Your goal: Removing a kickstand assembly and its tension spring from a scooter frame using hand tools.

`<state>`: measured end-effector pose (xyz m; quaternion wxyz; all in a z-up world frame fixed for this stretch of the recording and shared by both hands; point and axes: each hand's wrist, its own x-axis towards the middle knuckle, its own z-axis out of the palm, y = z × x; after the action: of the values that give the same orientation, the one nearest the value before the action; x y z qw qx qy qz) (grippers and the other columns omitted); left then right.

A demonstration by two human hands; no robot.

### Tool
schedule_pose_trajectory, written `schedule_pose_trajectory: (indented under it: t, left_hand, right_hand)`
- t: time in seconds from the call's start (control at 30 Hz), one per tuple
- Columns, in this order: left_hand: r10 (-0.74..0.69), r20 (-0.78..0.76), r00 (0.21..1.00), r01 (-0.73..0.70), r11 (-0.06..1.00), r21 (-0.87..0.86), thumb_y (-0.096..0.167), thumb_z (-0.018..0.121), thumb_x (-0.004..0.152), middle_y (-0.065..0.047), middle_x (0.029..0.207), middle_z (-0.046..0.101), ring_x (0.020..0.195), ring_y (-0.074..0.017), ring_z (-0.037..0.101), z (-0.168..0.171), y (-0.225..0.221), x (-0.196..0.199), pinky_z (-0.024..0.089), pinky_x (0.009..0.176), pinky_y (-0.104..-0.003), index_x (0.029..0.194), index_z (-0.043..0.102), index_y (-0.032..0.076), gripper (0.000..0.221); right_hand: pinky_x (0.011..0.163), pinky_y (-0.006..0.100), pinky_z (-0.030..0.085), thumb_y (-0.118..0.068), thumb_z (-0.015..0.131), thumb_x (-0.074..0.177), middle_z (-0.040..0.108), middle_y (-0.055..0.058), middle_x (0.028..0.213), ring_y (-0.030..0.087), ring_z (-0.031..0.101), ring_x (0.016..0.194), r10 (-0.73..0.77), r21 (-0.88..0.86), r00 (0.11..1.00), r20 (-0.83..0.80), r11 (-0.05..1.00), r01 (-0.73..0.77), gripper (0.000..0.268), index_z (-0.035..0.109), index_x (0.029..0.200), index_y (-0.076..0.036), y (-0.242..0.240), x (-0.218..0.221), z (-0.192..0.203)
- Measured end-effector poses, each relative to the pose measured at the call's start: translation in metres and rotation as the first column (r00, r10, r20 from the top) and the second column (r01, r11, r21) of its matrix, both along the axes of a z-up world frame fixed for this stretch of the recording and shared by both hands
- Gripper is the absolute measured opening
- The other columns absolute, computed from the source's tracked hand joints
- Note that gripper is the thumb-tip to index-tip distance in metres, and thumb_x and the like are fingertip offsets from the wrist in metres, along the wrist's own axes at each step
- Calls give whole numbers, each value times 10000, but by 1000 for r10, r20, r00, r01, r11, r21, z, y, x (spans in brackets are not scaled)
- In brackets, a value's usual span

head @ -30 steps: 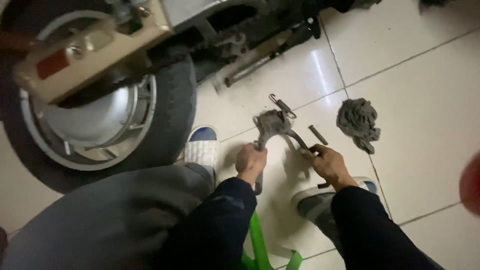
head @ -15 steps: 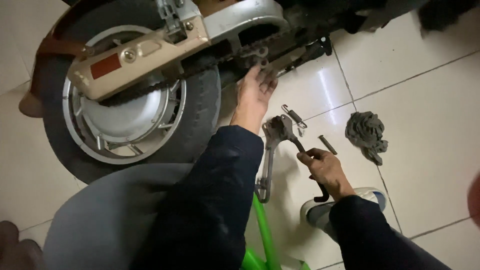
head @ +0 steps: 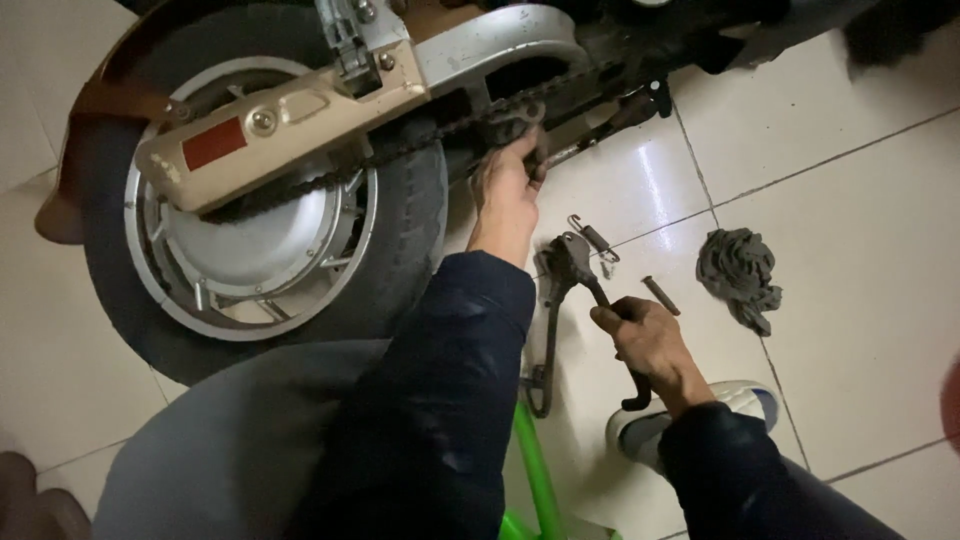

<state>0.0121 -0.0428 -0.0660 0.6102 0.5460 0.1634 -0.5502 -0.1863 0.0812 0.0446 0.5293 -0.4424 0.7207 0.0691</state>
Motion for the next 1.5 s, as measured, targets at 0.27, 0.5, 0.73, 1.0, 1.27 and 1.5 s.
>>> schedule_pose_trajectory:
  t: [0.27, 0.5, 0.73, 1.0, 1.27, 1.5]
  left_hand:
    - [69, -153, 986, -98, 977, -188, 201, 666, 952, -128, 1098, 624, 981, -296, 638, 6, 21, -4, 553, 851, -359, 1157, 618, 17, 280]
    - [33, -151, 988, -63, 977, -202, 192, 711, 944, -186, 1145, 669, 1016, -358, 660, -39, 14, 6, 557, 901, -457, 1155, 655, 36, 268]
    - [14, -145, 989, -36, 987, -154, 112, 819, 828, -171, 1035, 652, 933, -329, 646, -2, 19, 8, 555, 834, -415, 1056, 655, -10, 306]
    - [8, -71, 997, -15, 995, -95, 160, 842, 799, -146, 878, 595, 796, -317, 628, -8, 16, 4, 561, 711, -423, 950, 672, 30, 263]
    - [-595, 220, 773, 539, 799, 267, 528, 764, 789, -123, 957, 699, 740, -220, 694, 36, 76, -19, 533, 493, -278, 1119, 657, 45, 595]
    - [-937, 96, 337, 755, 330, 567, 662, 829, 688, -161, 1271, 671, 1113, -301, 689, -16, 132, -69, 612, 788, -444, 1366, 593, 69, 931]
  right_hand:
    - [801, 425, 565, -425, 693, 888, 719, 232, 907, 311, 729, 821, 142, -34, 989, -35, 989, -144, 515, 720, 1192, -9, -7, -4, 9]
    - [702, 423, 613, -494, 679, 866, 719, 231, 885, 327, 750, 814, 194, -40, 979, -62, 980, -197, 542, 751, 1157, -42, -10, -19, -19]
    - [611, 392, 625, -495, 721, 855, 680, 252, 806, 316, 731, 690, 49, -3, 999, -19, 999, -49, 570, 741, 1171, -20, -8, -15, -10]
    - [658, 395, 584, -361, 666, 902, 656, 210, 726, 282, 701, 630, 12, 11, 990, 139, 1000, -13, 573, 646, 1286, 63, -1, -23, -6]
    - [652, 449, 598, -267, 678, 899, 632, 246, 731, 333, 699, 656, -197, 115, 933, 300, 979, 170, 559, 603, 1303, 113, 5, -18, -33]
    - [687, 373, 570, -284, 757, 847, 637, 198, 788, 263, 666, 736, -269, 206, 857, 439, 959, 196, 557, 657, 1237, 101, -4, -12, 0]
